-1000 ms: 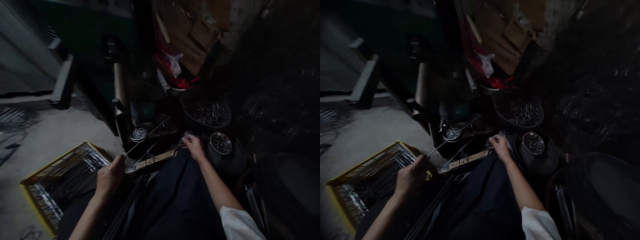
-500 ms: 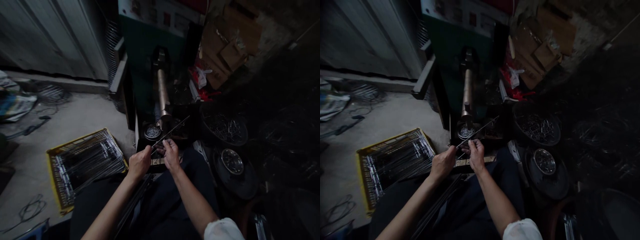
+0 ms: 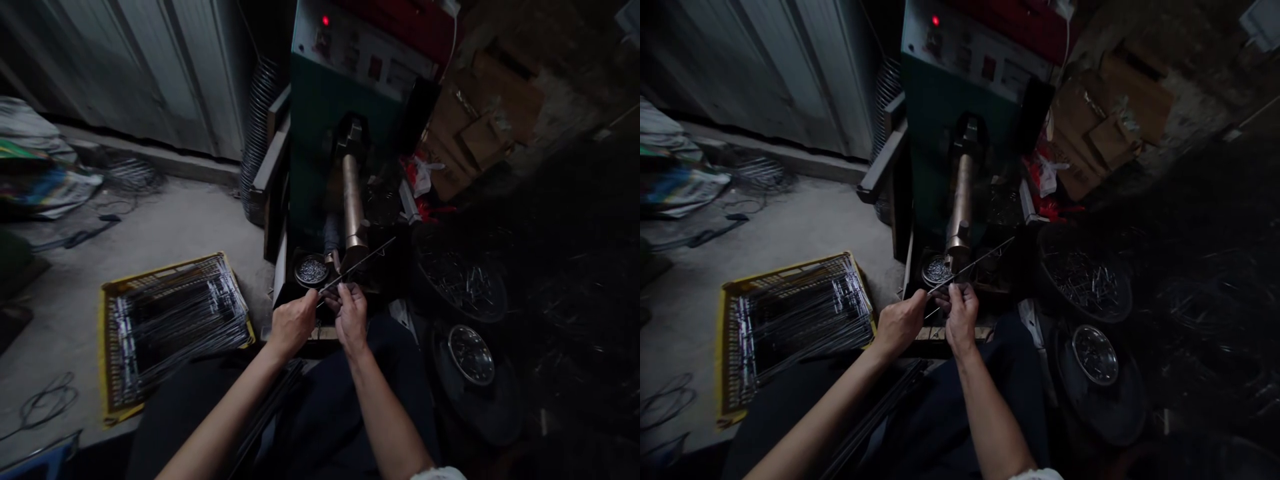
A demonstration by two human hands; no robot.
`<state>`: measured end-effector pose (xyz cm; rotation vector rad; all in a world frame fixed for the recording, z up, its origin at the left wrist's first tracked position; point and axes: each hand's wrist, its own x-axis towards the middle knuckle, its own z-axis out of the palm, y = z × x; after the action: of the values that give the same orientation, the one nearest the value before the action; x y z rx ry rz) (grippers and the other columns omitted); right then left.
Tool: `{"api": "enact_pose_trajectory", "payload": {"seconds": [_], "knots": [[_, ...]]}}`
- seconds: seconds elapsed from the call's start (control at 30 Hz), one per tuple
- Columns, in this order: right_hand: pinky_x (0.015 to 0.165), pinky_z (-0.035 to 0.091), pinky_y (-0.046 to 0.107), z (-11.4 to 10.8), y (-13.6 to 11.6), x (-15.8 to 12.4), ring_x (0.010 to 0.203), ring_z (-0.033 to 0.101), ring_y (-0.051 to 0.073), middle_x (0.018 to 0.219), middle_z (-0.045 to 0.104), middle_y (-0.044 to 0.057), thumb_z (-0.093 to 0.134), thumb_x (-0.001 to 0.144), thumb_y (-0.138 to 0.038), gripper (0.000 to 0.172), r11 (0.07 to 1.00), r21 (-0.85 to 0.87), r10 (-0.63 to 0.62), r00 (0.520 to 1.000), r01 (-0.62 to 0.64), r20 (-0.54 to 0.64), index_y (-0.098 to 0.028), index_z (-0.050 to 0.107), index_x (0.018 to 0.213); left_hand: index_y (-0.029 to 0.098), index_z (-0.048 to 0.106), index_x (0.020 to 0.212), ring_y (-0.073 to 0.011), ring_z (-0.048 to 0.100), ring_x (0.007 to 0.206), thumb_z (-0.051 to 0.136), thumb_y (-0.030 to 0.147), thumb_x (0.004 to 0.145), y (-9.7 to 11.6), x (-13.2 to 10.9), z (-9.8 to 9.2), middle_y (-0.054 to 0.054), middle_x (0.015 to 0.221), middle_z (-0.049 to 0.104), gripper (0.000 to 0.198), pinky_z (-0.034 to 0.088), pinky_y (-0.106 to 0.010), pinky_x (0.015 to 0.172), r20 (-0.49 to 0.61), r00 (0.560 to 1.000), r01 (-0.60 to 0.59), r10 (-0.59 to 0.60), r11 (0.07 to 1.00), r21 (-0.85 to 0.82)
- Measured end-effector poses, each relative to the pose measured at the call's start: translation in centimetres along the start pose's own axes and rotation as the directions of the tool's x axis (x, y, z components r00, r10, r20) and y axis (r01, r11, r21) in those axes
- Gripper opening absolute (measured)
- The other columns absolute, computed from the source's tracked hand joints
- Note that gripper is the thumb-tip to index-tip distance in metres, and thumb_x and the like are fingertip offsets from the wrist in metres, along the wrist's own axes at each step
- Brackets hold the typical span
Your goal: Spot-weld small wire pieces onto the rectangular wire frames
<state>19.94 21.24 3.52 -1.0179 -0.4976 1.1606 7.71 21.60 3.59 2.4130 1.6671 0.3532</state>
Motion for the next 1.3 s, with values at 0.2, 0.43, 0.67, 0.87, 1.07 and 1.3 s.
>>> {"api": "enact_pose_trajectory", "payload": {"seconds": [0.2, 0.43, 0.67, 0.87, 1.07, 1.3], "knots": [[0.059, 0.058, 0.025, 0.2, 0.0, 0.5, 0.069, 0.072, 0.017, 0.081, 0.072, 0.002, 0.077, 0.074, -0.040, 0.032, 1.000, -0.009, -0.002, 1.000, 0.002, 0.008, -0.020, 0.056, 0.090, 0.020, 0.057, 0.097, -0.0262, 0.072, 0.071, 0.036, 0.019, 0.097, -0.1, 0.5, 0.0, -0.006, 0.074, 0.072, 0.022, 0.027, -0.031, 0.050, -0.008, 1.000, 0.014, -0.014, 1.000, 0.007], [0.058, 0.058, 0.026, 1.0, -0.3, 0.8, 0.066, 0.070, 0.017, 0.077, 0.071, 0.003, 0.077, 0.073, -0.038, 0.029, 0.999, 0.043, 0.028, 1.000, -0.028, -0.004, -0.019, 0.057, 0.084, 0.019, 0.060, 0.097, -0.0267, 0.071, 0.070, 0.034, 0.019, 0.097, -0.2, 1.0, -0.4, -0.008, 0.074, 0.072, 0.026, 0.027, -0.031, 0.050, -0.012, 1.000, 0.028, -0.028, 0.999, 0.020], [0.054, 0.055, 0.026, 0.4, -0.2, 1.1, 0.060, 0.067, 0.016, 0.074, 0.071, 0.001, 0.076, 0.073, -0.040, 0.028, 0.998, -0.060, -0.013, 0.998, 0.009, -0.058, -0.018, 0.063, 0.083, 0.018, 0.061, 0.099, -0.0249, 0.071, 0.071, 0.031, 0.025, 0.100, -0.2, 1.4, -0.5, -0.008, 0.073, 0.072, 0.030, 0.031, -0.031, 0.051, -0.022, 1.000, -0.007, 0.008, 1.000, 0.020], [0.047, 0.047, 0.022, -0.5, -0.8, 2.1, 0.052, 0.063, 0.014, 0.065, 0.069, 0.000, 0.072, 0.076, -0.042, 0.026, 0.986, -0.152, -0.085, 0.992, 0.070, -0.091, -0.018, 0.062, 0.074, 0.019, 0.061, 0.097, -0.0247, 0.071, 0.071, 0.034, 0.023, 0.100, 0.1, 3.4, 0.1, -0.007, 0.074, 0.073, 0.028, 0.032, -0.030, 0.052, -0.056, 0.997, -0.054, 0.054, 0.999, 0.004], [0.048, 0.046, 0.020, -0.8, -0.7, 2.8, 0.052, 0.062, 0.012, 0.064, 0.068, -0.001, 0.075, 0.075, -0.043, 0.029, 0.989, -0.123, -0.102, 0.986, 0.087, -0.129, -0.017, 0.061, 0.075, 0.019, 0.060, 0.098, -0.0236, 0.071, 0.071, 0.036, 0.019, 0.098, 0.1, 4.3, 0.3, -0.006, 0.078, 0.073, 0.024, 0.032, -0.029, 0.051, -0.043, 0.994, -0.096, 0.097, 0.995, 0.025], [0.048, 0.045, 0.020, -1.7, -0.7, 2.3, 0.051, 0.059, 0.011, 0.070, 0.069, 0.000, 0.072, 0.077, -0.050, 0.033, 0.987, -0.153, -0.048, 0.996, 0.036, -0.071, -0.019, 0.060, 0.080, 0.018, 0.059, 0.103, -0.0250, 0.070, 0.068, 0.029, 0.023, 0.101, 0.1, 4.6, -0.1, -0.008, 0.077, 0.073, 0.030, 0.034, -0.029, 0.050, -0.028, 0.992, -0.120, 0.121, 0.992, 0.025]]}}
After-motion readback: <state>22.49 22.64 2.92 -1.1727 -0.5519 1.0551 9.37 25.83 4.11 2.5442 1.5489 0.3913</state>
